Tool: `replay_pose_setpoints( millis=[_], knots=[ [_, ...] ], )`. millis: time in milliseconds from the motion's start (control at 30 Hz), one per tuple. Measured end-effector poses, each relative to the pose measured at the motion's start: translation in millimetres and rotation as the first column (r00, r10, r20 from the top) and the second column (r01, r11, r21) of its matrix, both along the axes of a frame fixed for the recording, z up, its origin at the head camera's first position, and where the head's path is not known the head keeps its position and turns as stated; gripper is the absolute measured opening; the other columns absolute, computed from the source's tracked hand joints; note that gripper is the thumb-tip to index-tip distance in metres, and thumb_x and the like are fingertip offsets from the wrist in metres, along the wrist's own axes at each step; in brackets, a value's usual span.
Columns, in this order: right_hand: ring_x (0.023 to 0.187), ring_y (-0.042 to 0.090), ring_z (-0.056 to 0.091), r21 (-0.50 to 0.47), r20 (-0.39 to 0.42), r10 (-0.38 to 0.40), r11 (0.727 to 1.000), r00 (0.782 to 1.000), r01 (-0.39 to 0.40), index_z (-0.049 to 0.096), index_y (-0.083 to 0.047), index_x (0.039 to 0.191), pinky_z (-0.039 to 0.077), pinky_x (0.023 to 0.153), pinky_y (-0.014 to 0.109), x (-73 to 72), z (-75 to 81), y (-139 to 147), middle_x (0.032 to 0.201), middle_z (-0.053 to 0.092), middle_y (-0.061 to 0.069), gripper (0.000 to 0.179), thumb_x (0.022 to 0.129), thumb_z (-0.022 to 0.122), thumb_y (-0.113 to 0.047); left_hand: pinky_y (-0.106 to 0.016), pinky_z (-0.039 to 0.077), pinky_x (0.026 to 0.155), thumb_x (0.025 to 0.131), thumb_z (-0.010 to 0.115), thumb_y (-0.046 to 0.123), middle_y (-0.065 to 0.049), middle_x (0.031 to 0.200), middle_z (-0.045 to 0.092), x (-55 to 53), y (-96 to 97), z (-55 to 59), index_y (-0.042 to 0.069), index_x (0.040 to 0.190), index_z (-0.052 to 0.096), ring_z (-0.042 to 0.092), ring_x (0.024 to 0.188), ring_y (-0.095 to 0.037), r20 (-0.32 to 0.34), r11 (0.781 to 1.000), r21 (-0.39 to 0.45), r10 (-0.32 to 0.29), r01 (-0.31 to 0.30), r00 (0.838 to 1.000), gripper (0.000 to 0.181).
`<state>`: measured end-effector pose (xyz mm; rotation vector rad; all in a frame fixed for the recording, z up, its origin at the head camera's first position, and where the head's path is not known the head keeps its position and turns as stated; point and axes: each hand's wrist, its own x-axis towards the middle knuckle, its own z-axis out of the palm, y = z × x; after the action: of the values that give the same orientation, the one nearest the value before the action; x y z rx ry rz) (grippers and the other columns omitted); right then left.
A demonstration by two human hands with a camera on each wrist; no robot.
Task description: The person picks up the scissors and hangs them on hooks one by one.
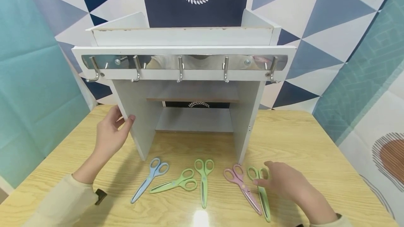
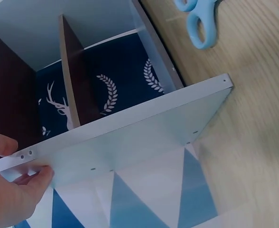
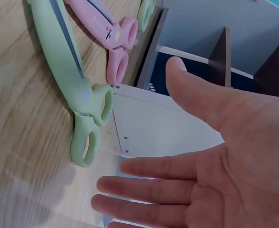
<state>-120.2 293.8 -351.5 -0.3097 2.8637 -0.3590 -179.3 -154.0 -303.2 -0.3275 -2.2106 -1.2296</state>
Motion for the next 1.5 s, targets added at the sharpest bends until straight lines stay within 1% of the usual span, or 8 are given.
replay_pose_setpoints(
  millis=[167,300,567,733,833,1067,1200,1500],
  knots=[
    [0.098,0.04,0.066,0.014,0.04,-0.01,1.0,0.999,0.009,0.053,0.013,0.124,0.055,0.079,0.054,-0.3,-1.1,-2.2,0.109,0.068,0.026,0.079,0.083,0.064,-0.054,-0.044,0.053,0.093,0.088,0.058,0.002,-0.026,0.12,0.064,0.1,-0.5,5.4,-0.007,0.125,0.054,0.065,0.112,-0.038,0.006,1.0,0.012,0.001,-0.001,1.0,0.038],
    [0.092,0.034,0.068,0.013,0.06,-0.025,1.0,0.998,0.024,0.055,0.012,0.122,0.056,0.075,0.052,0.5,-1.8,-4.4,0.102,0.07,0.022,0.076,0.083,0.065,-0.052,-0.043,0.055,0.089,0.088,0.059,0.002,-0.027,0.115,0.066,1.5,-0.7,10.4,-0.007,0.122,0.057,0.067,0.108,-0.038,0.018,1.0,-0.004,0.025,-0.025,1.0,0.035],
    [0.084,0.025,0.066,-0.004,0.028,0.012,1.0,1.0,-0.012,0.06,0.006,0.113,0.056,0.072,0.044,2.0,-3.4,-1.9,0.091,0.069,0.011,0.064,0.073,0.079,-0.041,-0.044,0.057,0.085,0.086,0.061,0.003,-0.028,0.112,0.068,3.3,0.3,18.9,-0.01,0.117,0.062,0.068,0.102,-0.038,0.007,0.997,-0.048,0.061,-0.061,0.998,0.034],
    [0.075,0.014,0.06,0.004,0.032,0.026,1.0,0.999,-0.026,0.063,0.002,0.107,0.054,0.065,0.035,2.1,-6.5,-1.0,0.082,0.067,0.004,0.055,0.073,0.08,-0.037,-0.043,0.058,0.082,0.086,0.061,0.003,-0.028,0.11,0.068,3.2,-1.2,19.1,-0.011,0.117,0.062,0.069,0.1,-0.037,0.007,0.996,-0.066,0.063,-0.062,0.998,0.034],
    [0.068,0.01,0.053,0.019,0.011,0.03,0.999,1.0,-0.03,0.064,0.0,0.104,0.048,0.059,0.028,3.2,-9.3,-1.6,0.076,0.063,0.0,0.052,0.072,0.08,-0.038,-0.043,0.058,0.082,0.086,0.061,0.002,-0.029,0.109,0.069,3.3,-1.6,18.5,-0.011,0.118,0.062,0.07,0.099,-0.036,0.008,0.996,-0.07,0.057,-0.056,0.998,0.034],
    [0.066,0.013,0.045,0.068,-0.053,0.016,0.998,0.998,-0.012,0.064,-0.003,0.1,0.043,0.058,0.029,4.1,-16.0,-2.8,0.072,0.053,-0.002,0.051,0.067,0.084,-0.036,-0.043,0.058,0.082,0.085,0.06,0.002,-0.028,0.109,0.069,3.5,-0.9,16.5,-0.01,0.117,0.062,0.07,0.099,-0.036,0.008,0.996,-0.064,0.059,-0.059,0.998,0.033],
    [0.067,0.012,0.046,0.07,-0.088,0.029,0.997,0.996,-0.023,0.063,-0.004,0.1,0.043,0.058,0.028,4.7,-18.2,-0.2,0.074,0.054,-0.003,0.051,0.065,0.085,-0.035,-0.043,0.058,0.082,0.085,0.06,0.002,-0.028,0.109,0.069,3.4,-1.5,15.4,-0.01,0.116,0.063,0.07,0.099,-0.036,0.005,0.995,-0.072,0.064,-0.064,0.998,0.033],
    [0.072,0.013,0.06,0.067,-0.182,0.063,0.996,0.981,-0.051,0.057,0.0,0.113,0.051,0.058,0.031,2.9,-20.1,7.7,0.082,0.064,0.001,0.066,0.061,0.088,-0.027,-0.043,0.058,0.082,0.085,0.06,0.002,-0.028,0.106,0.07,2.7,0.0,14.1,-0.01,0.113,0.064,0.071,0.097,-0.036,-0.001,0.996,-0.071,0.062,-0.062,0.998,0.031]
  ],
)
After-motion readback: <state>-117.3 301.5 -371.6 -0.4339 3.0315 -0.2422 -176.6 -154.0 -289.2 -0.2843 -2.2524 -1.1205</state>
